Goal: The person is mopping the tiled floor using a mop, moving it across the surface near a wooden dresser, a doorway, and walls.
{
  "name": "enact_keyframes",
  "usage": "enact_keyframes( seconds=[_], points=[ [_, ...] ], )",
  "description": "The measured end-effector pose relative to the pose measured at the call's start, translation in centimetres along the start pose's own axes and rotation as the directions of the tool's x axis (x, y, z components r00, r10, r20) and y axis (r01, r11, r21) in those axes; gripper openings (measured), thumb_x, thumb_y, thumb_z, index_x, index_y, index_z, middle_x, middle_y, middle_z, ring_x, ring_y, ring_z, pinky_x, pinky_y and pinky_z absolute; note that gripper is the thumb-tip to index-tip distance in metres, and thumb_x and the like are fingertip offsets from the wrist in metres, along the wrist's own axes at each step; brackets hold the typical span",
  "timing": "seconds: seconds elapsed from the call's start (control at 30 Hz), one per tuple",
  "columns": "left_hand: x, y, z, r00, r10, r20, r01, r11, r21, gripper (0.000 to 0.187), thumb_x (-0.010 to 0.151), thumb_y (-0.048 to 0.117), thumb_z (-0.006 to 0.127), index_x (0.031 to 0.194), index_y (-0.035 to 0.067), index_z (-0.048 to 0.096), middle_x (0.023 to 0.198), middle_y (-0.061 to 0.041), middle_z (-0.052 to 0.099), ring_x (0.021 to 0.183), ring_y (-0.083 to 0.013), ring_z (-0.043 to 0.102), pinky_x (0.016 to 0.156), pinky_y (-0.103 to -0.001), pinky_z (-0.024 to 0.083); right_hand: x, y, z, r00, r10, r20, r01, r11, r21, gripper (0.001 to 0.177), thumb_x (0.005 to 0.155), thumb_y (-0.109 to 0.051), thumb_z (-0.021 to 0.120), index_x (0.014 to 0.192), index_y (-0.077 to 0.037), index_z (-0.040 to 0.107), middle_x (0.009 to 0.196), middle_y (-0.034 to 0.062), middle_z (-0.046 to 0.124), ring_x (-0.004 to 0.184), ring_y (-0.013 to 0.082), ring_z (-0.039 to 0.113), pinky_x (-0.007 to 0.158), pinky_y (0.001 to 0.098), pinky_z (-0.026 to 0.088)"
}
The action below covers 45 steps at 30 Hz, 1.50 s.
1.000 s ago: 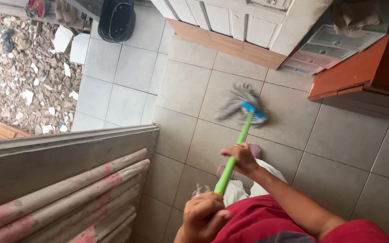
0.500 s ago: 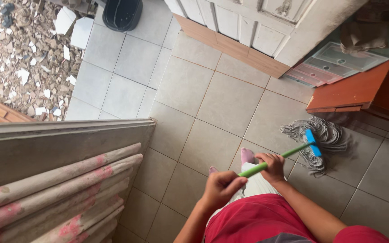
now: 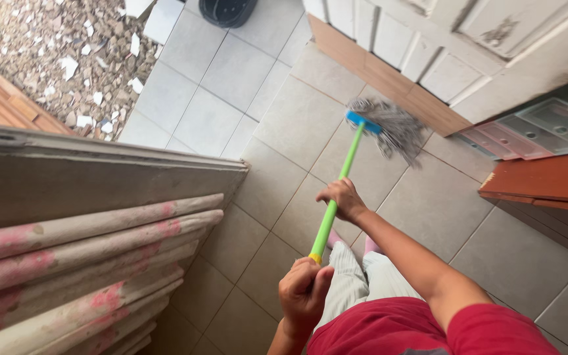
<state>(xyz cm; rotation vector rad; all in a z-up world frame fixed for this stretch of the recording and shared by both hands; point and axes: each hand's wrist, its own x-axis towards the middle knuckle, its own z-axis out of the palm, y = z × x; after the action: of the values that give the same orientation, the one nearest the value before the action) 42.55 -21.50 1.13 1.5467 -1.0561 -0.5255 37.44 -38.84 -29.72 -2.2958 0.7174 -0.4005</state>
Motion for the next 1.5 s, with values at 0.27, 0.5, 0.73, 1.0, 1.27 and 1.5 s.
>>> enact_keyframes(
  seconds=[0.27,0.5,0.73,1.0,1.27,1.5],
  points=[
    [0.2,-2.5,-3.0,0.963,-0.125,-0.237,0.15,0.985,0.088,0.028,0.094,0.004,0.075,0.071,0.002,0.06,0.058,-0.004,0.05,0.06,-0.0172,0.05,0.056,-0.03,0.044,8.7,-4.1,5.4,0.936,-0.162,0.313,0.139,0.986,0.095,0.018,0.082,-0.025,0.076,0.1,-0.023,0.075,0.092,0.0071,0.064,0.099,0.0297,0.061,0.09,0.0428,0.051],
    [-2.1,3.4,-9.7,0.965,-0.055,-0.258,0.06,0.998,0.012,0.026,0.094,0.011,0.078,0.075,0.001,0.063,0.063,-0.007,0.056,0.061,-0.0175,0.056,0.062,-0.032,0.05,2.9,-13.6,5.8,0.872,-0.287,0.397,0.166,0.935,0.312,0.01,0.083,-0.022,0.075,0.093,-0.021,0.073,0.083,0.0044,0.071,0.088,0.0287,0.066,0.085,0.0435,0.05],
    [-1.4,5.7,-13.6,0.986,0.004,0.168,-0.013,0.999,0.053,0.028,0.094,0.023,0.083,0.08,0.003,0.07,0.067,-0.006,0.063,0.064,-0.0218,0.06,0.072,-0.036,0.056,-0.2,-16.8,4.4,0.701,-0.341,0.627,0.177,0.934,0.311,0.007,0.09,-0.024,0.07,0.096,-0.024,0.074,0.083,0.0001,0.073,0.088,0.023,0.065,0.091,0.0411,0.046],
    [-0.7,3.7,-11.7,0.985,-0.042,-0.168,0.079,0.971,0.225,0.025,0.089,0.012,0.081,0.071,0.004,0.066,0.058,-0.006,0.058,0.053,-0.0218,0.056,0.052,-0.034,0.044,6.9,-16.2,6.8,0.58,-0.336,0.742,0.349,0.926,0.147,0.012,0.087,-0.023,0.069,0.095,-0.03,0.075,0.091,-0.0082,0.073,0.102,0.0157,0.066,0.115,0.0547,0.025],
    [-0.8,0.2,-4.6,0.993,0.002,-0.12,0.024,0.976,0.218,0.028,0.093,0.009,0.08,0.072,0.004,0.061,0.06,-0.007,0.053,0.057,-0.0241,0.054,0.058,-0.036,0.045,7.5,-10.1,6.8,0.744,-0.151,0.651,0.214,0.977,-0.018,0.012,0.092,-0.025,0.066,0.098,-0.031,0.074,0.102,-0.0056,0.07,0.116,0.0156,0.063,0.121,0.0612,0.015],
    [-2.7,4.5,-2.3,0.993,0.005,0.114,-0.019,0.993,0.119,0.026,0.093,0.012,0.081,0.074,0.006,0.065,0.065,-0.008,0.058,0.061,-0.0244,0.058,0.06,-0.036,0.046,-1.2,-7.8,-0.7,0.905,-0.153,0.398,0.122,0.987,0.102,0.01,0.087,-0.02,0.07,0.097,-0.023,0.072,0.091,0.0002,0.072,0.099,0.022,0.066,0.109,0.0507,0.037]
  ],
)
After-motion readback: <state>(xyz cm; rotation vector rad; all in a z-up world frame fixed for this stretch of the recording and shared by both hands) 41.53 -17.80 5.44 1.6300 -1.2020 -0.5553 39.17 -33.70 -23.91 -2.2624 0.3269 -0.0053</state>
